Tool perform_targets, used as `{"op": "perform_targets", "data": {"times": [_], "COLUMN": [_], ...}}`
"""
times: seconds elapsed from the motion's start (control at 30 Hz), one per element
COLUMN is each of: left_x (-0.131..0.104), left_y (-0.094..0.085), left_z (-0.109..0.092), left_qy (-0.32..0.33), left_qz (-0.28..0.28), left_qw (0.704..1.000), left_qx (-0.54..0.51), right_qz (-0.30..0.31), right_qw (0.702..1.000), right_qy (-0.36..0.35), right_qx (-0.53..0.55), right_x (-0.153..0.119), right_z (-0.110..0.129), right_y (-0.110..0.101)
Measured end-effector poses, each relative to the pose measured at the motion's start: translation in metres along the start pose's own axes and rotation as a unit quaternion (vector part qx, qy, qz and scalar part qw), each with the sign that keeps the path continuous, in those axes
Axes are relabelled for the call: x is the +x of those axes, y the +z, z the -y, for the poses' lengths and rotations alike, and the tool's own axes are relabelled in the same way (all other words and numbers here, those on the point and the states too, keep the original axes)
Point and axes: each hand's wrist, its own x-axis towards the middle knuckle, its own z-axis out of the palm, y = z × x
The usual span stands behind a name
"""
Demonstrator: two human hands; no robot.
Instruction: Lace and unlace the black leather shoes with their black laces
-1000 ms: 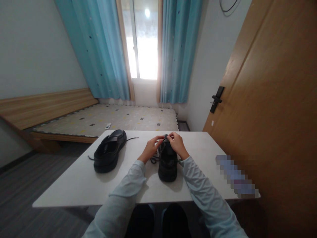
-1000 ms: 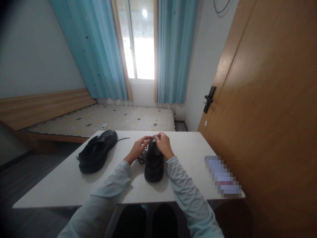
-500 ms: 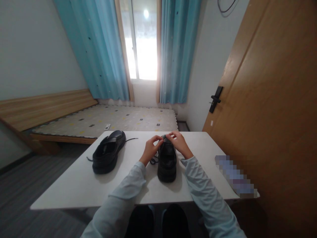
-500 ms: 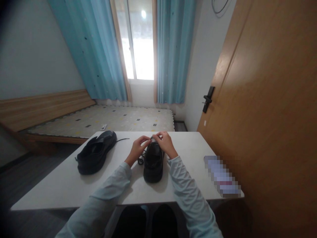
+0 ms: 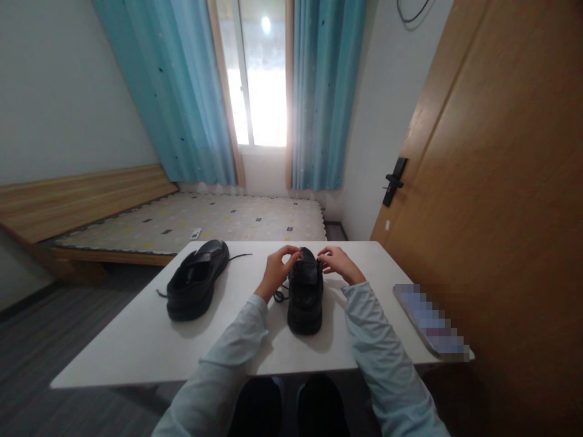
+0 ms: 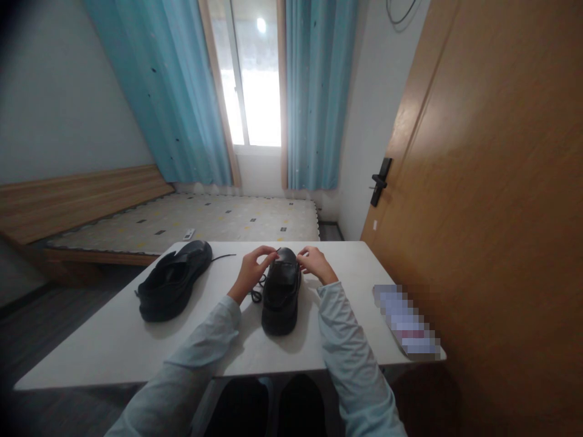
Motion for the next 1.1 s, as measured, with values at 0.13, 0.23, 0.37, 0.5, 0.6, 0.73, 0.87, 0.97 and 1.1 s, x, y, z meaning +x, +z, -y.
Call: {"op": "perform_targets", "data": {"times": [0.13, 0.23, 0.37, 0.5, 0.6, 0.73, 0.87, 0.97, 1.1], "left_x": [0.008, 0.017, 0.027, 0.03, 0.027, 0.021, 0.017, 0.016, 0.015], "left_y": [0.006, 0.013, 0.021, 0.024, 0.027, 0.033, 0.038, 0.038, 0.04], "left_z": [-0.003, -0.005, -0.009, -0.014, -0.018, -0.017, -0.011, -0.008, -0.007], "left_qy": [0.011, -0.004, -0.018, -0.037, -0.035, -0.027, -0.022, -0.021, -0.018], "left_qz": [0.063, 0.102, 0.132, 0.168, 0.173, 0.158, 0.148, 0.141, 0.136], "left_qw": [0.994, 0.985, 0.973, 0.954, 0.939, 0.931, 0.94, 0.947, 0.948], "left_qx": [0.091, 0.141, 0.187, 0.246, 0.296, 0.329, 0.308, 0.288, 0.286], "right_qz": [0.02, 0.035, 0.048, 0.059, 0.057, 0.056, 0.056, 0.059, 0.059], "right_qw": [0.999, 0.997, 0.993, 0.991, 0.99, 0.99, 0.99, 0.99, 0.991], "right_qy": [0.006, 0.007, 0.014, 0.023, 0.034, 0.037, 0.033, 0.031, 0.032], "right_qx": [0.043, 0.073, 0.107, 0.122, 0.123, 0.125, 0.126, 0.126, 0.115], "right_x": [0.001, 0.001, -0.001, -0.002, -0.002, -0.004, -0.004, -0.003, -0.001], "right_z": [-0.003, -0.004, -0.004, -0.003, -0.002, -0.002, -0.001, -0.002, -0.003], "right_y": [-0.006, -0.01, -0.013, -0.014, -0.014, -0.014, -0.014, -0.014, -0.014]}}
